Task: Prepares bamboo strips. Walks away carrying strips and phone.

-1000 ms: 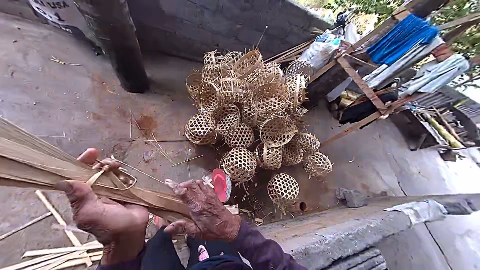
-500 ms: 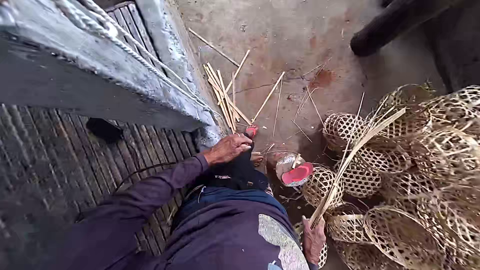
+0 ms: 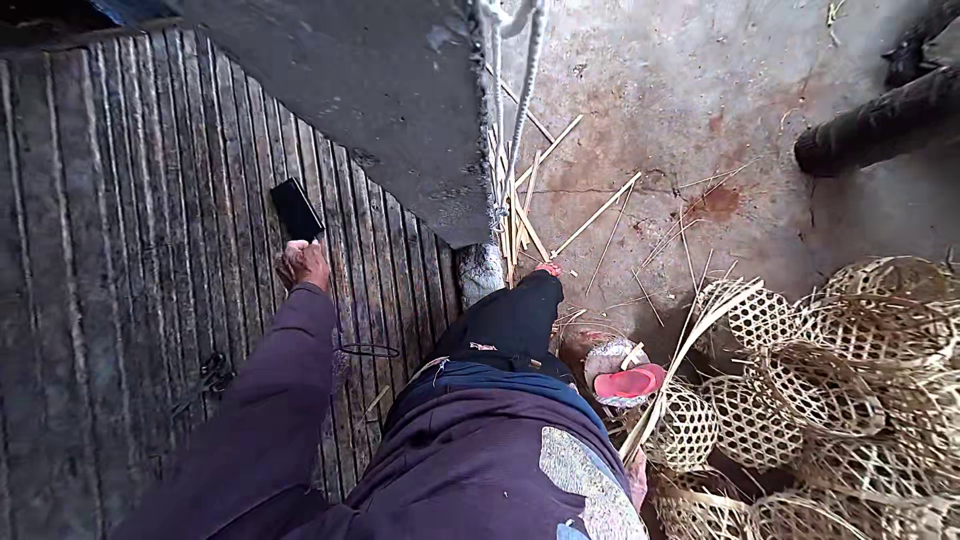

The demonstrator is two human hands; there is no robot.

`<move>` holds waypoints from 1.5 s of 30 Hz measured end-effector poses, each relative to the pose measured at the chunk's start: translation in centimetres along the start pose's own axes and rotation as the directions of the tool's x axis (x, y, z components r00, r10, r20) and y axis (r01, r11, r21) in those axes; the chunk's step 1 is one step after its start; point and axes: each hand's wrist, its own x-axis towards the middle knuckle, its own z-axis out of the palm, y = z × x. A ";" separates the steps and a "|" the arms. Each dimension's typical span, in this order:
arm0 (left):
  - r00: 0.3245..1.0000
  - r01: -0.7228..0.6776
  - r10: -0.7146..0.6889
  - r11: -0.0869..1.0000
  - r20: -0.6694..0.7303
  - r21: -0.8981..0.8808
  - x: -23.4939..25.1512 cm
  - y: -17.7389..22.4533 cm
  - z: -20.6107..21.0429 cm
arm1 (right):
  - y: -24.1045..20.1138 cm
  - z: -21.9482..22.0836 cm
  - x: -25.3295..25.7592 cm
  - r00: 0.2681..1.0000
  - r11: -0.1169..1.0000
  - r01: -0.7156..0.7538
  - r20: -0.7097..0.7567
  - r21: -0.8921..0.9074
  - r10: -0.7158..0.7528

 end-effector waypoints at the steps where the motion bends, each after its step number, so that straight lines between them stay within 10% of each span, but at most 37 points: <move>1: 0.997 0.050 -0.053 0.997 0.057 0.064 0.2 -1.8 -0.3 | -0.6 0.1 -0.1 1.000 1.000 -0.009 0.007 -0.004 0.009; 6: 0.946 -0.052 -0.101 0.890 0.307 0.453 -2.6 -11.8 3.0 | -3.6 0.2 0.5 1.000 0.996 -0.015 0.009 0.092 0.014; 12: 0.922 -0.196 -0.050 0.793 0.383 0.576 -4.1 -11.9 2.7 | -5.4 -1.5 2.7 0.999 0.971 0.040 0.022 0.234 -0.046; 21: 0.820 -0.294 0.079 0.908 0.567 0.298 -6.1 -10.9 7.3 | -5.7 -2.8 1.8 0.997 0.986 -0.009 0.071 0.164 -0.003; 32: 0.503 -0.517 -0.004 0.800 0.864 0.305 -16.8 -15.1 5.3 | -4.0 -2.3 1.1 0.997 0.983 0.044 0.051 0.178 -0.054; 35: 0.625 -0.516 0.113 0.803 0.772 0.300 -14.7 -13.8 4.6 | -3.3 -2.4 1.0 0.999 0.987 0.035 0.021 0.158 -0.039; 39: 0.921 -0.315 0.253 0.931 0.296 0.183 -6.5 -12.2 5.2 | -4.6 -3.4 0.4 0.978 0.978 -0.171 0.142 0.123 0.153; 42: 0.975 -0.224 0.224 0.974 0.003 -0.041 -0.4 -9.4 6.1 | -1.6 -2.2 -0.5 0.998 0.980 -0.061 0.021 0.188 0.058; 45: 0.994 -0.111 0.112 0.990 0.009 -0.089 3.0 -8.6 8.6 | -1.3 -1.7 -1.8 0.992 0.972 -0.126 0.016 0.200 0.125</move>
